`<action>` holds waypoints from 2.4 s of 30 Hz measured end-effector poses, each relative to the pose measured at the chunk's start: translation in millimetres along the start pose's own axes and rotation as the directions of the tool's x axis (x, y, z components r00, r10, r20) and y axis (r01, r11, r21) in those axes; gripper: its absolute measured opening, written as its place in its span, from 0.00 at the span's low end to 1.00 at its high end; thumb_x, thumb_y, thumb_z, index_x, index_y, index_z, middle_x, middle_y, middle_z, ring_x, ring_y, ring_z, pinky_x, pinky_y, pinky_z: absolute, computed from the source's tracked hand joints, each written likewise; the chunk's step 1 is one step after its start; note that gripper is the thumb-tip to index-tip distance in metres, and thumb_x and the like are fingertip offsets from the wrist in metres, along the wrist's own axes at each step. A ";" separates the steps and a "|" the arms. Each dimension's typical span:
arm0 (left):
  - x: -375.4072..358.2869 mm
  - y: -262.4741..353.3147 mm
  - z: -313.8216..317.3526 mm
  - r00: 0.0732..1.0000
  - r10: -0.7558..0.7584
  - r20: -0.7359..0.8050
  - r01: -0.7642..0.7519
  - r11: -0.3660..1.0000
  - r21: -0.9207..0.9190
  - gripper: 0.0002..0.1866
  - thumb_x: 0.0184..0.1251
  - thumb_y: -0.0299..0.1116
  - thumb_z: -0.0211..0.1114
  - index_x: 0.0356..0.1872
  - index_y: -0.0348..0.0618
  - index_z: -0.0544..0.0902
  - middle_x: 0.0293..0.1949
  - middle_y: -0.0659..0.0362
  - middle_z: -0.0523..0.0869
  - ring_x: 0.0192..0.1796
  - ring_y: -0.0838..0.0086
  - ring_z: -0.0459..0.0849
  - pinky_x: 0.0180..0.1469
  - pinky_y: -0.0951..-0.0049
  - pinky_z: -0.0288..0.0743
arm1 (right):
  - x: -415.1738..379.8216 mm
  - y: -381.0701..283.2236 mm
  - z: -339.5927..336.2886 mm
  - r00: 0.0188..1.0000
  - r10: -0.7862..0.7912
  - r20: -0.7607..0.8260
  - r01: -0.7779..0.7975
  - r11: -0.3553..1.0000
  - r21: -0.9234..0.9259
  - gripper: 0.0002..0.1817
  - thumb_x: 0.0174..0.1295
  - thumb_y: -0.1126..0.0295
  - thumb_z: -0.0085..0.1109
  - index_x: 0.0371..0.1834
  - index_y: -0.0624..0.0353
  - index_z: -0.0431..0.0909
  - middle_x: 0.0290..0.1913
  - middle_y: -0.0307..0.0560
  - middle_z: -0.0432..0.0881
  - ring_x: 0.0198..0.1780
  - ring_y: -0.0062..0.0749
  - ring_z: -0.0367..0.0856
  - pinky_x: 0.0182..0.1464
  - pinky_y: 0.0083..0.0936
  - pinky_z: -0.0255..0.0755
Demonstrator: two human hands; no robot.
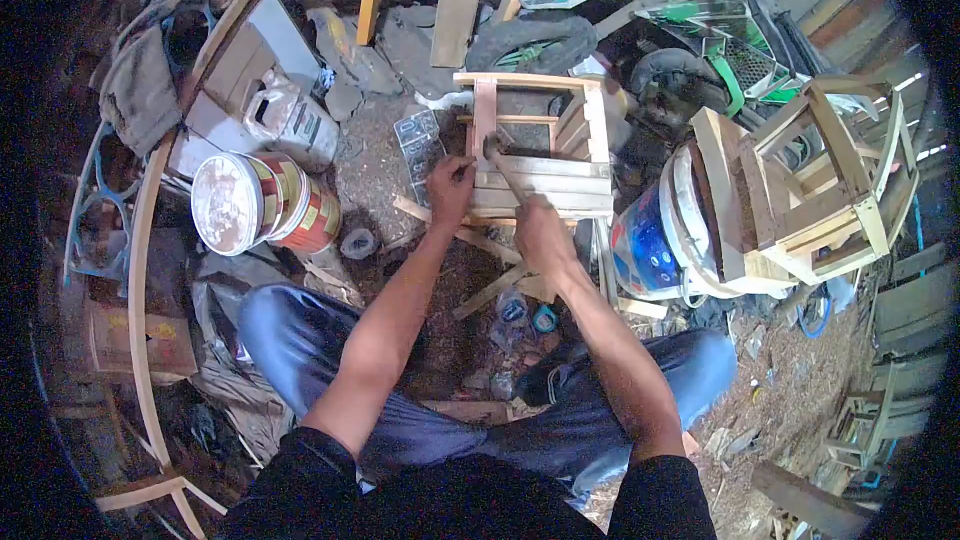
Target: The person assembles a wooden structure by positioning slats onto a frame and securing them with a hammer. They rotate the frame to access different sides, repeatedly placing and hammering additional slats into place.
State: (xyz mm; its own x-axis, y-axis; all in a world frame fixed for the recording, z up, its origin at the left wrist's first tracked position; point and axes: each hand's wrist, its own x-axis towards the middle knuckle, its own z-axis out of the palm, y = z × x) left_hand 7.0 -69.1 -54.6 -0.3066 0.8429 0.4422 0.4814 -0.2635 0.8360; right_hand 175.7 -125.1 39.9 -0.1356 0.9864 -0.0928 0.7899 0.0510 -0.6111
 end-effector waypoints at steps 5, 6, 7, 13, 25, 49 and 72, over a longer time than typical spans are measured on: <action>-0.1 -8.2 2.2 0.996 0.086 0.006 -0.086 0.987 0.133 0.07 0.52 0.24 0.65 0.34 0.39 0.85 0.34 0.51 0.84 0.41 0.55 0.79 0.48 0.59 0.72 | -2.7 -24.5 -18.9 0.992 -0.010 -0.126 0.022 0.995 0.097 0.12 0.70 0.66 0.44 0.39 0.67 0.67 0.26 0.75 0.77 0.33 0.75 0.75 0.34 0.59 0.67; 0.0 -6.5 1.9 0.998 0.068 -0.008 -0.067 0.993 0.096 0.07 0.52 0.24 0.65 0.34 0.40 0.85 0.34 0.51 0.84 0.42 0.55 0.78 0.48 0.59 0.71 | -4.2 -28.4 -20.7 0.993 0.009 -0.118 0.006 0.992 0.126 0.13 0.70 0.66 0.44 0.39 0.67 0.66 0.26 0.73 0.78 0.31 0.74 0.75 0.32 0.58 0.67; -0.3 -7.4 2.4 0.998 0.054 -0.023 -0.052 0.997 0.058 0.07 0.52 0.25 0.66 0.34 0.41 0.86 0.34 0.52 0.84 0.42 0.56 0.77 0.49 0.59 0.70 | -4.0 -15.6 -9.3 0.993 0.014 -0.118 0.001 0.992 0.129 0.13 0.70 0.66 0.44 0.39 0.67 0.66 0.26 0.73 0.78 0.31 0.74 0.75 0.32 0.58 0.67; 2.1 -8.0 1.9 0.997 0.073 -0.021 -0.070 0.992 0.101 0.06 0.53 0.27 0.66 0.32 0.42 0.85 0.33 0.54 0.84 0.41 0.55 0.78 0.49 0.59 0.70 | -0.5 -3.1 -5.5 0.999 0.021 -0.032 -0.022 0.999 -0.042 0.14 0.69 0.63 0.46 0.40 0.67 0.65 0.25 0.73 0.78 0.33 0.71 0.77 0.31 0.55 0.71; 3.4 -7.1 0.8 0.999 0.047 0.018 -0.048 0.995 0.089 0.05 0.53 0.27 0.66 0.32 0.41 0.86 0.33 0.54 0.84 0.40 0.58 0.81 0.55 0.59 0.68 | -7.2 -7.2 -8.0 0.985 -0.077 -0.152 0.079 0.997 0.012 0.13 0.70 0.64 0.44 0.40 0.65 0.65 0.23 0.72 0.76 0.31 0.70 0.77 0.27 0.56 0.68; 0.7 -9.5 1.8 0.999 0.051 0.000 -0.051 0.991 0.125 0.06 0.54 0.25 0.62 0.34 0.42 0.84 0.35 0.52 0.83 0.41 0.55 0.80 0.45 0.60 0.73 | -14.8 -32.3 -26.6 0.983 -0.004 -0.181 0.035 0.986 0.166 0.07 0.66 0.73 0.48 0.40 0.68 0.68 0.28 0.68 0.78 0.32 0.64 0.79 0.26 0.46 0.74; -1.7 -15.9 1.8 0.995 -0.083 -0.051 0.084 0.996 0.020 0.15 0.57 0.27 0.49 0.35 0.39 0.86 0.35 0.47 0.86 0.42 0.54 0.82 0.49 0.60 0.73 | -14.7 -33.3 -23.2 0.990 0.096 -0.104 -0.078 0.984 0.161 0.11 0.67 0.70 0.48 0.45 0.68 0.69 0.37 0.70 0.79 0.40 0.63 0.79 0.37 0.50 0.74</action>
State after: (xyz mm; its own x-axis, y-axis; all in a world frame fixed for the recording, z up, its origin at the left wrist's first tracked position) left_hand 1.3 -65.5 -69.3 -0.3867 0.8369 0.3873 0.4701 -0.1824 0.8635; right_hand 165.2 -137.7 79.9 0.0037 0.9976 -0.0690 0.6913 -0.0524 -0.7206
